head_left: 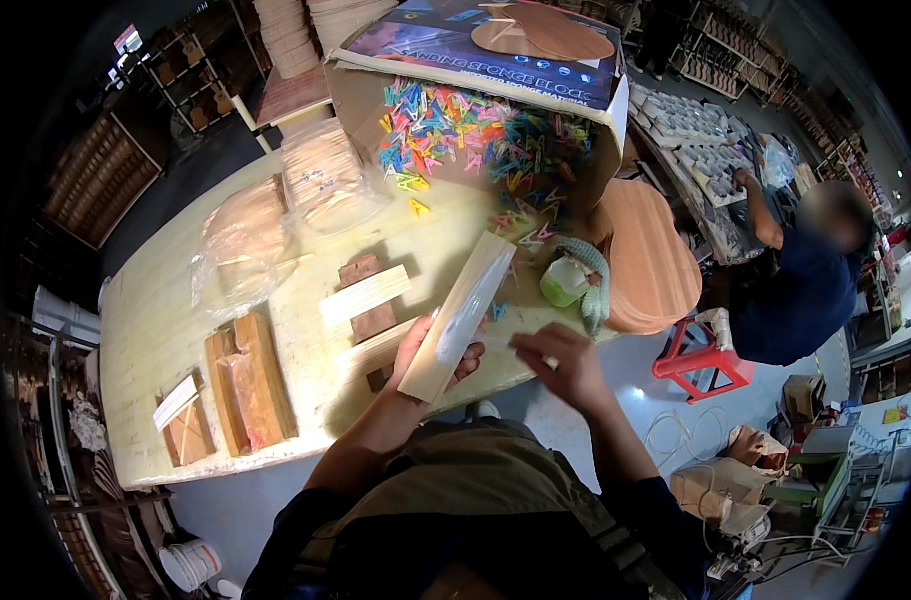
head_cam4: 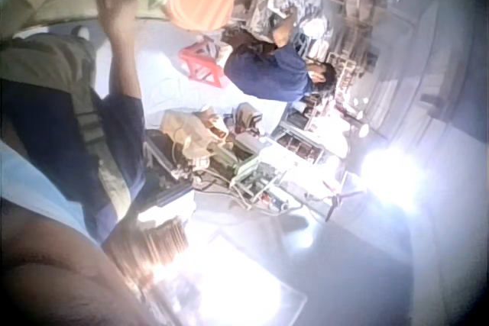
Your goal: The person applies glue to small wooden pieces and places them onto larger wooden boards. They then use colorful plastic clips to secure the glued pieces in place on the boards. The process is repeated for multiple pieces throughout the clip.
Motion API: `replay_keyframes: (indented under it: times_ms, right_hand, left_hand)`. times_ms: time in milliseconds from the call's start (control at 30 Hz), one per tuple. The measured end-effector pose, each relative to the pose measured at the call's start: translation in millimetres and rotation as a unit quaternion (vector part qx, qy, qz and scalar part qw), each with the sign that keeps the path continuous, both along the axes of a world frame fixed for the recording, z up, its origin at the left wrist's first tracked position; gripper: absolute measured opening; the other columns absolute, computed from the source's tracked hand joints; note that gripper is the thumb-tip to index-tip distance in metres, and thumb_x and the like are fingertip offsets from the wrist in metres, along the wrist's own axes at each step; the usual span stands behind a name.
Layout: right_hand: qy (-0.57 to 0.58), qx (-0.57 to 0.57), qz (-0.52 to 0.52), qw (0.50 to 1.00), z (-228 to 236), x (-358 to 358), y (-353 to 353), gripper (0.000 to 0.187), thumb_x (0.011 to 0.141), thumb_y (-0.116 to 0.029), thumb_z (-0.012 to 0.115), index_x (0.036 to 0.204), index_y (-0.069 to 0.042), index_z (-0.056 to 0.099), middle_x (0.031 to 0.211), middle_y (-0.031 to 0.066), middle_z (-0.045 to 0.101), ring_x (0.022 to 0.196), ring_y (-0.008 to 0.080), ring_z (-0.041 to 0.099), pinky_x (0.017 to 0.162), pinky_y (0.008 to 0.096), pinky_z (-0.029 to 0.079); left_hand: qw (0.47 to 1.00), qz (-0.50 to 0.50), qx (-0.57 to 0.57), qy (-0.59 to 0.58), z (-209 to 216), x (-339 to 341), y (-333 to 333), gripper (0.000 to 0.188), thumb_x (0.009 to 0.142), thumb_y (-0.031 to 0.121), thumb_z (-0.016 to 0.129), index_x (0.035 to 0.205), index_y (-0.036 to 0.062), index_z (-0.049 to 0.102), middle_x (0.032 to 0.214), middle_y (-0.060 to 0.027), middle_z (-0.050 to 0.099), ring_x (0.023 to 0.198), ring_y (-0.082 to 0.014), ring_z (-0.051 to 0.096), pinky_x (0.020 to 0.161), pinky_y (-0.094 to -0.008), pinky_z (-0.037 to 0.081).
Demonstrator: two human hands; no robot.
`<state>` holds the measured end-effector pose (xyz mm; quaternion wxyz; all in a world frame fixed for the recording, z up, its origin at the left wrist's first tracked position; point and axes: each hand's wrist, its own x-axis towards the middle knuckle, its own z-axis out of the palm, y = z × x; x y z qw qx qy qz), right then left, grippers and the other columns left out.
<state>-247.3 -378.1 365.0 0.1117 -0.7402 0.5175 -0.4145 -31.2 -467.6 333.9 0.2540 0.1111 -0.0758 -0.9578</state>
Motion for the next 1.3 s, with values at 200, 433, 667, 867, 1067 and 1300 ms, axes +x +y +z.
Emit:
replay_keyframes:
  times_ms: [200, 433, 667, 867, 1067, 1300]
  right_hand:
    - [0.022, -0.046, -0.280, 0.959, 1.5, -5.3, -24.4, 0.017, 0.075, -0.008, 0.071, 0.092, -0.009, 0.071, 0.071, 0.0068, 0.059, 0.062, 0.0231, 0.058, 0.053, 0.0333, 0.047]
    - [-0.056, 0.054, -0.212, 0.974, 7.8, 2.9, -26.7, 0.019, 0.076, -0.002, 0.070, 0.095, -0.003, 0.069, 0.073, 0.0093, 0.060, 0.064, 0.0208, 0.059, 0.058, 0.0293, 0.046]
    - [-0.093, 0.049, -0.160, 0.981, 7.2, 5.1, -33.2, 0.018, 0.079, -0.003, 0.069, 0.096, -0.004, 0.070, 0.071, 0.0091, 0.060, 0.061, 0.0160, 0.056, 0.056, 0.0277, 0.044]
    - [-0.083, -0.060, -0.307, 0.946, 5.2, 5.4, -34.2, 0.020, 0.077, -0.006, 0.071, 0.097, -0.006, 0.070, 0.073, 0.0085, 0.058, 0.061, 0.0201, 0.056, 0.056, 0.0304, 0.045]
    - [0.103, -0.139, -0.133, 0.976, -2.6, 9.8, -26.0, 0.021, 0.075, -0.008, 0.073, 0.095, -0.009, 0.071, 0.076, 0.0062, 0.061, 0.064, 0.0195, 0.057, 0.057, 0.0314, 0.047]
    - [-0.104, -0.028, -0.227, 0.968, 4.3, -16.9, -40.6, 0.018, 0.078, -0.005, 0.070, 0.096, -0.001, 0.069, 0.072, 0.0080, 0.060, 0.063, 0.0131, 0.056, 0.058, 0.0262, 0.043]
  left_hand:
    - [0.998, -0.052, -0.030, 0.014, -6.3, 7.6, 3.3, 0.049, 0.086, 0.034, 0.048, 0.119, -0.0017, 0.048, 0.100, -0.0107, 0.053, 0.079, -0.0191, 0.049, 0.063, -0.0275, 0.043]
    - [0.997, -0.045, -0.059, 0.002, -7.6, 17.1, 6.1, 0.051, 0.084, 0.035, 0.047, 0.119, -0.0024, 0.046, 0.094, -0.0111, 0.052, 0.074, -0.0188, 0.046, 0.060, -0.0259, 0.038]
    - [0.999, 0.000, -0.051, 0.003, -2.1, 24.8, 12.2, 0.045, 0.088, 0.035, 0.045, 0.119, 0.0016, 0.047, 0.095, -0.0108, 0.053, 0.077, -0.0182, 0.047, 0.064, -0.0266, 0.040]
    - [0.996, -0.015, -0.076, 0.036, 1.1, 28.4, 13.2, 0.047, 0.088, 0.033, 0.046, 0.120, -0.0011, 0.047, 0.099, -0.0128, 0.053, 0.080, -0.0190, 0.048, 0.066, -0.0267, 0.040]
    - [0.998, 0.029, -0.055, -0.025, -0.7, 29.3, 11.8, 0.055, 0.083, 0.039, 0.049, 0.122, 0.0001, 0.045, 0.097, -0.0107, 0.049, 0.073, -0.0175, 0.044, 0.055, -0.0258, 0.034]
    - [0.993, 0.021, -0.109, -0.030, -3.1, 33.1, 16.5, 0.054, 0.083, 0.040, 0.045, 0.120, 0.0006, 0.046, 0.093, -0.0102, 0.046, 0.071, -0.0172, 0.044, 0.054, -0.0258, 0.033]
